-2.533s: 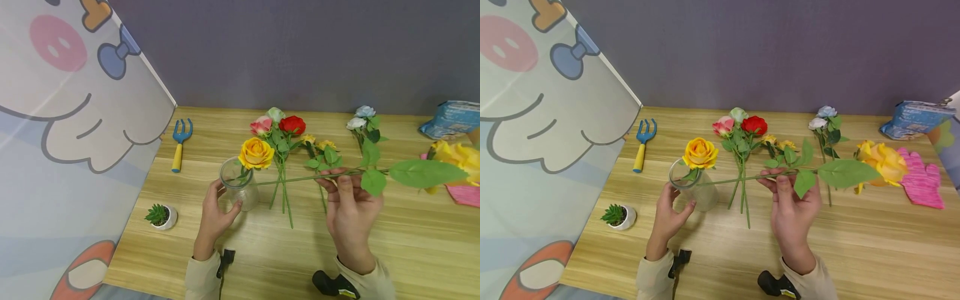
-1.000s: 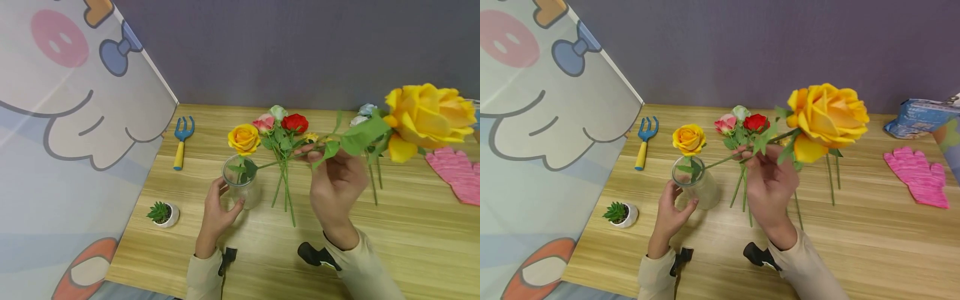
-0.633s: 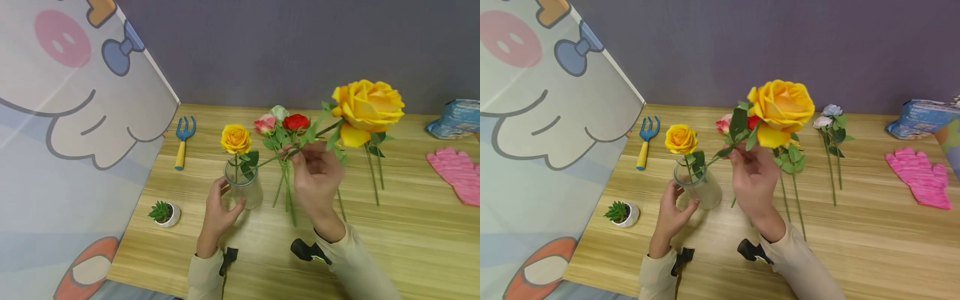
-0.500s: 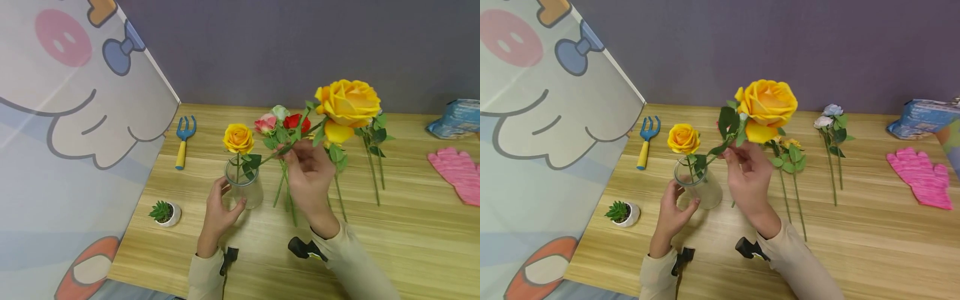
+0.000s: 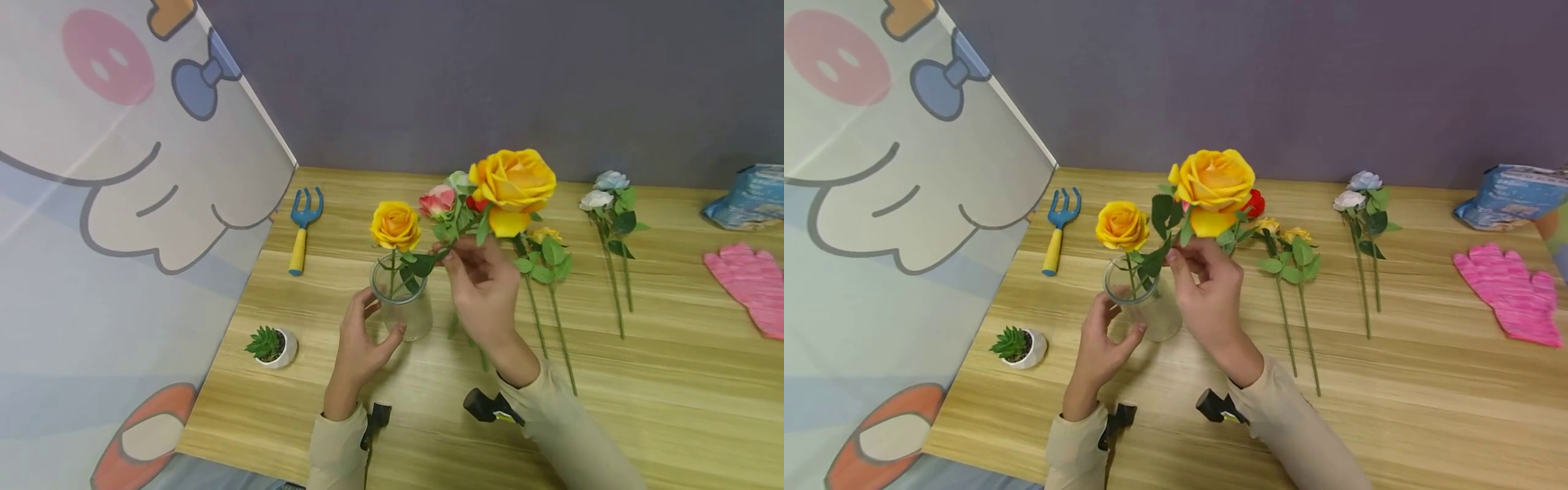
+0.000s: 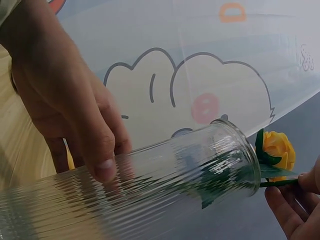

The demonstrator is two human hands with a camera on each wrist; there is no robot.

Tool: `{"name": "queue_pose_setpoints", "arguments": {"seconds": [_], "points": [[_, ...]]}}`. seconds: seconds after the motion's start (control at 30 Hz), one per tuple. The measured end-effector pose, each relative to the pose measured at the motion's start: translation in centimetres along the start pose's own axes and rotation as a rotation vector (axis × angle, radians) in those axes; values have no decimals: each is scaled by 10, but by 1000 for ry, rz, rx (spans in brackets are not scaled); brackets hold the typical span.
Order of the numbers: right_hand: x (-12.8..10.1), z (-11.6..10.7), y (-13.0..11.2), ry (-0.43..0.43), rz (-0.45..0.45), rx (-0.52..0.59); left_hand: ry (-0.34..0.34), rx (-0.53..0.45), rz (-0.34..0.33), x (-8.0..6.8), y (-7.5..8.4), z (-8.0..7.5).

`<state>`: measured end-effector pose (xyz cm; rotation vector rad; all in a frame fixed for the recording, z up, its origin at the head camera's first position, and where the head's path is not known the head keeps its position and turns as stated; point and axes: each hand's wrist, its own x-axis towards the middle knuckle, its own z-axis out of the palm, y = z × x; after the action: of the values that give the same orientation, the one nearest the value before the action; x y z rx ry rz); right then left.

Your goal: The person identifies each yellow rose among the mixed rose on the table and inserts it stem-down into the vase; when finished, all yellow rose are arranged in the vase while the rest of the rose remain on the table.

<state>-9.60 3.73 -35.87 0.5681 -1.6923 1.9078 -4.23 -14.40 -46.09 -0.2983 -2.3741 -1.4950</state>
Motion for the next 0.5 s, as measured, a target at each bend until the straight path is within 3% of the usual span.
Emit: {"name": "queue_pose_setpoints", "arguments": {"seconds": [0.27, 0.5], "points": [[-5, 4, 5, -17, 59, -56, -2, 8, 18, 1, 1, -1], [-9, 3, 13, -92, 20, -189, -6, 13, 26, 1, 1, -1]]}}
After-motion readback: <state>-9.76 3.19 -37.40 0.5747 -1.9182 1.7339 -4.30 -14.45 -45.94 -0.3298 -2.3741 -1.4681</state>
